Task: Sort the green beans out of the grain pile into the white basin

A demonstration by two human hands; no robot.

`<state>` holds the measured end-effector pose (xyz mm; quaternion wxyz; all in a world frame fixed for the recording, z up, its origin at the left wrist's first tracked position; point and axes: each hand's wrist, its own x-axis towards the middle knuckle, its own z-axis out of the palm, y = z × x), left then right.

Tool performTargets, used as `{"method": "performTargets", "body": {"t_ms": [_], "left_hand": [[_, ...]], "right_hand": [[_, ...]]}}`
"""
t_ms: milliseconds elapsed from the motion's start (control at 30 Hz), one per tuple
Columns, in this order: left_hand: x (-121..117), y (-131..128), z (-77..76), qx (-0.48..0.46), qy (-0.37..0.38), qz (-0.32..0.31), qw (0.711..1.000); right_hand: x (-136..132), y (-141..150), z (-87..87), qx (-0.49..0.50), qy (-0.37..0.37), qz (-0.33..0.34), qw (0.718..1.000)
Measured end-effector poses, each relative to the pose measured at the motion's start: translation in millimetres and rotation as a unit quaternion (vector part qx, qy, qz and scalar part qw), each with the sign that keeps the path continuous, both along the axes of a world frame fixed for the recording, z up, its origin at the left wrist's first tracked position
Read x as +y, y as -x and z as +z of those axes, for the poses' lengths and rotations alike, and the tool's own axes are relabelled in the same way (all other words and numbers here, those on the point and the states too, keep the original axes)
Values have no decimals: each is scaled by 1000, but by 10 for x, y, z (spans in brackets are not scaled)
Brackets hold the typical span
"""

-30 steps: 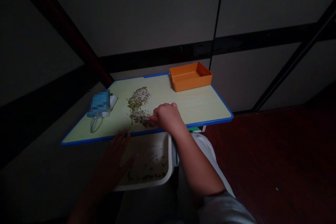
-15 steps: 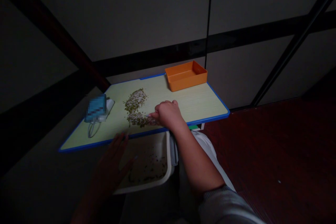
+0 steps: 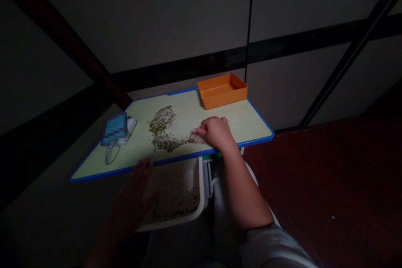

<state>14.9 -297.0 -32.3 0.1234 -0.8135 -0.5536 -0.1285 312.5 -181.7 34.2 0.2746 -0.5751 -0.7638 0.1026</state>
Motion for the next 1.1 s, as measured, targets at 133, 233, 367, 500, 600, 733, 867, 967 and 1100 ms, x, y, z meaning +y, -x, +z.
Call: {"method": "performTargets", "body": {"t_ms": [133, 233, 367, 500, 600, 733, 867, 967, 1100], "left_hand": [[4, 8, -10, -2, 3, -1, 1000], [2, 7, -7, 2, 2, -1, 1000], [1, -2, 7, 2, -2, -4, 1000], [2, -5, 10, 3, 0, 0, 1000], [1, -2, 9, 6, -2, 3, 1000], [6, 7, 9, 10, -1, -4, 1000], [7, 11, 5, 6, -1, -3, 1000], [4, 5, 5, 4, 0, -5, 1000], [-3, -6, 13, 3, 0, -5, 1000]], "right_hand": [[-12, -121, 6, 29, -6, -17, 999], [-36, -203, 26, 32, 0, -33, 999], [-83, -249, 57, 15, 26, -51, 998], [-103, -227, 68, 11, 33, -52, 998], [-99, -188, 69, 0, 28, -48, 998], [-92, -136, 68, -14, 14, -19, 1000], [-106, -135, 71, -5, 8, 11, 1000], [-124, -163, 73, -3, 2, -2, 1000], [-135, -185, 69, 3, 14, -5, 1000]]}}
